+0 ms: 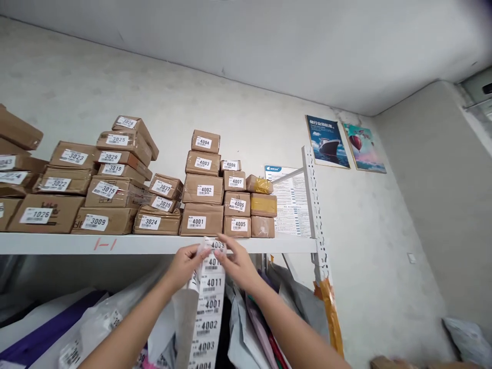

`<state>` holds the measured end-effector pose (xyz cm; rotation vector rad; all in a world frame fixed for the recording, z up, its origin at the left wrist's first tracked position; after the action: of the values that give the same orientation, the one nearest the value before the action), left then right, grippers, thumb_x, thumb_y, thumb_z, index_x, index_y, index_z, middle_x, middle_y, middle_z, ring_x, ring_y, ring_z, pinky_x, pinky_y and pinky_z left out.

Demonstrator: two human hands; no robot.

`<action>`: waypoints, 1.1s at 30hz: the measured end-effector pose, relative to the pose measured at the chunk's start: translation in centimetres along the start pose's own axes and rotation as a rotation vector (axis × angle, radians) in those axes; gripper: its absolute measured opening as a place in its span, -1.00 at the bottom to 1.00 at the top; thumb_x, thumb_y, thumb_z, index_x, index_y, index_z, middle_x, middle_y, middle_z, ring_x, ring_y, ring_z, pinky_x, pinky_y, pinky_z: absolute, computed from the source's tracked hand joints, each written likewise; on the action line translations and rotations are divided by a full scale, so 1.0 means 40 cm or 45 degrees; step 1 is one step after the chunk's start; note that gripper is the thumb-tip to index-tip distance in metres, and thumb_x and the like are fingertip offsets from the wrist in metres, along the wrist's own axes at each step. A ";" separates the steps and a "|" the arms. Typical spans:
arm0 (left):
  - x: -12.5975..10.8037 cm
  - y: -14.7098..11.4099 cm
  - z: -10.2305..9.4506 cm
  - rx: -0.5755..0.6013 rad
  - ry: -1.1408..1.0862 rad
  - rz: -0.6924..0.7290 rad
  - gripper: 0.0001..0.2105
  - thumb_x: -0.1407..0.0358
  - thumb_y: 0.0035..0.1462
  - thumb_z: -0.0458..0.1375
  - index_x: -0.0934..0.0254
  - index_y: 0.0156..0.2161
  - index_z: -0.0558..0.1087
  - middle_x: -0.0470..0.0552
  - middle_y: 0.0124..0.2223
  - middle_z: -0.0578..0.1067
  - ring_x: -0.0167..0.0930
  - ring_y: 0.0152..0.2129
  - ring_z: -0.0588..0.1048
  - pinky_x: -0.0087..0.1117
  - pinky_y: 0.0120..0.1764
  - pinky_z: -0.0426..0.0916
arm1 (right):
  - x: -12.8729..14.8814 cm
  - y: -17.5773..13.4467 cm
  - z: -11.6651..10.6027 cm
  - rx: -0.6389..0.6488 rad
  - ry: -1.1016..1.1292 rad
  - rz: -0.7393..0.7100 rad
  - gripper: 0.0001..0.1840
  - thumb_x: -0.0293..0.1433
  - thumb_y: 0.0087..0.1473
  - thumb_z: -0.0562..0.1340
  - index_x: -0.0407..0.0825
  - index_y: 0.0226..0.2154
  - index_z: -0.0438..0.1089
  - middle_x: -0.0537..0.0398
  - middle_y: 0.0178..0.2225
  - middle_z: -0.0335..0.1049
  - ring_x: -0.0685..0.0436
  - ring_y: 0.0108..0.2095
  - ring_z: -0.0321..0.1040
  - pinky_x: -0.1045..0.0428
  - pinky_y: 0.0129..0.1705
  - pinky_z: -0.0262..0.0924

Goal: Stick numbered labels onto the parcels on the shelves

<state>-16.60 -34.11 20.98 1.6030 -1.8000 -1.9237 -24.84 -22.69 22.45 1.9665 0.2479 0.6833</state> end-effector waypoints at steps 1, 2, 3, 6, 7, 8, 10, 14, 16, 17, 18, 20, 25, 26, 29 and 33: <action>-0.012 -0.014 0.028 0.039 -0.015 0.030 -0.61 -0.03 0.00 0.10 0.32 -0.48 0.45 -0.07 -0.49 0.42 -0.41 -0.51 0.35 -0.43 -0.42 0.24 | -0.010 -0.027 0.003 -0.050 0.092 0.044 -0.57 -0.13 0.03 0.20 0.01 -0.08 0.36 -0.07 -0.09 0.42 -0.19 -0.15 0.36 0.00 -0.32 0.29; -0.024 -0.027 0.054 0.062 -0.011 0.066 -0.60 -0.01 0.04 0.08 0.32 -0.52 0.45 -0.05 -0.48 0.42 -0.41 -0.50 0.35 -0.43 -0.41 0.24 | -0.021 -0.049 0.000 -0.100 0.178 0.089 -0.61 -0.14 -0.02 0.24 0.00 -0.17 0.40 -0.04 -0.21 0.46 -0.17 -0.23 0.38 0.00 -0.34 0.28; -0.033 -0.038 0.076 0.072 -0.004 0.091 -0.60 0.02 0.06 0.06 0.32 -0.54 0.45 -0.04 -0.46 0.42 -0.41 -0.48 0.36 -0.42 -0.38 0.26 | -0.032 -0.066 -0.006 -0.139 0.264 0.138 -0.65 -0.15 -0.07 0.28 -0.01 -0.25 0.42 0.01 -0.31 0.48 -0.14 -0.31 0.38 0.01 -0.36 0.27; -0.029 -0.060 0.118 0.026 -0.073 0.022 -0.71 0.08 -0.01 0.17 0.31 -0.44 0.51 0.00 -0.39 0.50 -0.35 -0.38 0.43 -0.40 -0.29 0.31 | -0.062 -0.113 -0.027 -0.172 0.536 0.294 -0.66 -0.17 -0.23 0.40 -0.02 -0.40 0.41 0.13 -0.47 0.45 -0.06 -0.45 0.34 0.04 -0.39 0.23; -0.021 -0.066 0.128 0.010 -0.115 -0.029 -0.72 0.10 -0.06 0.21 0.31 -0.38 0.52 0.01 -0.36 0.54 -0.33 -0.35 0.45 -0.39 -0.26 0.33 | -0.071 -0.129 -0.034 -0.173 0.630 0.344 -0.64 -0.17 -0.27 0.42 -0.02 -0.42 0.41 0.15 -0.49 0.44 -0.04 -0.47 0.34 0.05 -0.39 0.22; -0.012 -0.072 0.139 0.010 -0.152 -0.075 -0.71 0.11 -0.09 0.24 0.31 -0.32 0.53 0.03 -0.33 0.56 -0.31 -0.33 0.47 -0.38 -0.24 0.34 | -0.080 -0.147 -0.041 -0.175 0.716 0.396 -0.62 -0.16 -0.29 0.43 -0.02 -0.43 0.41 0.16 -0.50 0.44 -0.03 -0.48 0.33 0.06 -0.39 0.22; -0.001 -0.086 0.168 0.050 -0.165 -0.114 -0.69 0.10 -0.07 0.22 0.32 -0.31 0.55 0.06 -0.32 0.59 -0.30 -0.33 0.49 -0.36 -0.24 0.36 | -0.099 -0.183 -0.059 -0.205 0.823 0.480 -0.60 -0.14 -0.31 0.43 -0.04 -0.44 0.41 0.15 -0.53 0.43 -0.01 -0.50 0.32 0.07 -0.42 0.20; 0.007 -0.103 0.225 0.045 -0.140 -0.103 -0.66 0.11 -0.09 0.20 0.32 -0.26 0.55 0.09 -0.27 0.60 -0.30 -0.32 0.51 -0.36 -0.25 0.37 | -0.116 -0.223 -0.120 -0.357 0.684 0.412 -0.63 -0.17 -0.35 0.44 -0.05 -0.49 0.42 0.13 -0.59 0.42 -0.03 -0.54 0.32 0.05 -0.44 0.22; 0.001 -0.095 0.244 -0.046 -0.056 -0.078 -0.69 0.12 -0.12 0.18 0.32 -0.33 0.54 0.06 -0.37 0.59 -0.32 -0.41 0.50 -0.38 -0.34 0.36 | -0.102 -0.222 -0.157 -0.455 0.485 0.287 -0.72 -0.21 -0.27 0.39 -0.04 -0.49 0.44 0.12 -0.59 0.42 -0.05 -0.55 0.33 0.04 -0.45 0.23; -0.007 -0.089 0.248 -0.108 0.023 -0.056 -0.72 0.11 -0.11 0.16 0.31 -0.42 0.52 0.02 -0.46 0.56 -0.34 -0.49 0.48 -0.40 -0.41 0.33 | -0.087 -0.219 -0.175 -0.503 0.359 0.213 -0.78 -0.23 -0.20 0.35 -0.04 -0.49 0.44 0.09 -0.57 0.44 -0.06 -0.54 0.34 0.03 -0.45 0.25; -0.019 -0.084 0.249 -0.178 0.113 -0.032 -0.74 0.11 -0.10 0.14 0.29 -0.52 0.46 -0.04 -0.57 0.50 -0.39 -0.58 0.42 -0.43 -0.49 0.26 | -0.070 -0.216 -0.191 -0.547 0.238 0.147 -0.83 -0.26 -0.16 0.31 -0.03 -0.49 0.45 0.07 -0.55 0.45 -0.08 -0.51 0.35 0.01 -0.43 0.26; -0.041 -0.084 0.243 -0.324 0.267 -0.027 -0.69 0.11 -0.08 0.11 0.25 -0.67 0.28 -0.16 -0.71 0.27 -0.47 -0.69 0.24 -0.47 -0.58 0.07 | -0.039 -0.215 -0.213 -0.594 0.055 0.086 -0.89 -0.32 -0.12 0.26 -0.01 -0.51 0.47 0.03 -0.48 0.48 -0.12 -0.44 0.37 -0.03 -0.34 0.28; -0.027 -0.146 0.272 -0.290 0.318 -0.241 -0.64 0.03 0.02 0.07 0.25 -0.61 0.23 -0.20 -0.64 0.21 -0.51 -0.64 0.19 -0.48 -0.55 0.02 | -0.059 -0.256 -0.218 -0.446 0.036 0.240 -0.94 -0.40 -0.08 0.27 0.02 -0.45 0.48 0.10 -0.40 0.49 -0.07 -0.38 0.34 -0.02 -0.22 0.25; -0.024 -0.162 0.295 -0.200 0.197 -0.242 -0.70 0.04 -0.03 0.15 0.26 -0.52 0.34 -0.18 -0.57 0.32 -0.50 -0.60 0.27 -0.49 -0.53 0.10 | -0.061 -0.274 -0.220 -0.425 0.050 0.205 -0.93 -0.39 -0.06 0.27 0.01 -0.43 0.48 0.11 -0.39 0.48 -0.05 -0.40 0.33 -0.01 -0.25 0.25; -0.030 -0.220 0.353 -0.032 0.179 -0.260 -0.76 0.16 -0.11 0.27 0.30 -0.37 0.48 -0.10 -0.46 0.47 -0.47 -0.56 0.37 -0.48 -0.51 0.19 | -0.069 -0.348 -0.228 -0.344 0.205 0.206 -0.92 -0.39 -0.01 0.27 0.00 -0.37 0.46 0.15 -0.36 0.45 -0.01 -0.36 0.34 0.02 -0.25 0.28; -0.052 -0.296 0.403 -0.019 0.424 -0.189 -0.78 0.17 -0.01 0.23 0.30 -0.50 0.46 -0.15 -0.59 0.38 -0.51 -0.63 0.30 -0.49 -0.57 0.09 | -0.064 -0.466 -0.236 -0.259 0.275 0.312 -0.85 -0.34 0.07 0.23 0.02 -0.25 0.42 0.17 -0.28 0.40 -0.02 -0.25 0.35 0.01 -0.19 0.31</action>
<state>-19.91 -17.77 9.72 1.9615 -1.5708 -1.5934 -30.07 -7.75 8.55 1.7442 0.0638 1.0407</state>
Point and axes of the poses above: each hand's wrist, its own y-axis towards the middle knuckle, its own z-axis out of the palm, x = y × z, the point moved 8 cm from there along y, towards the middle knuckle
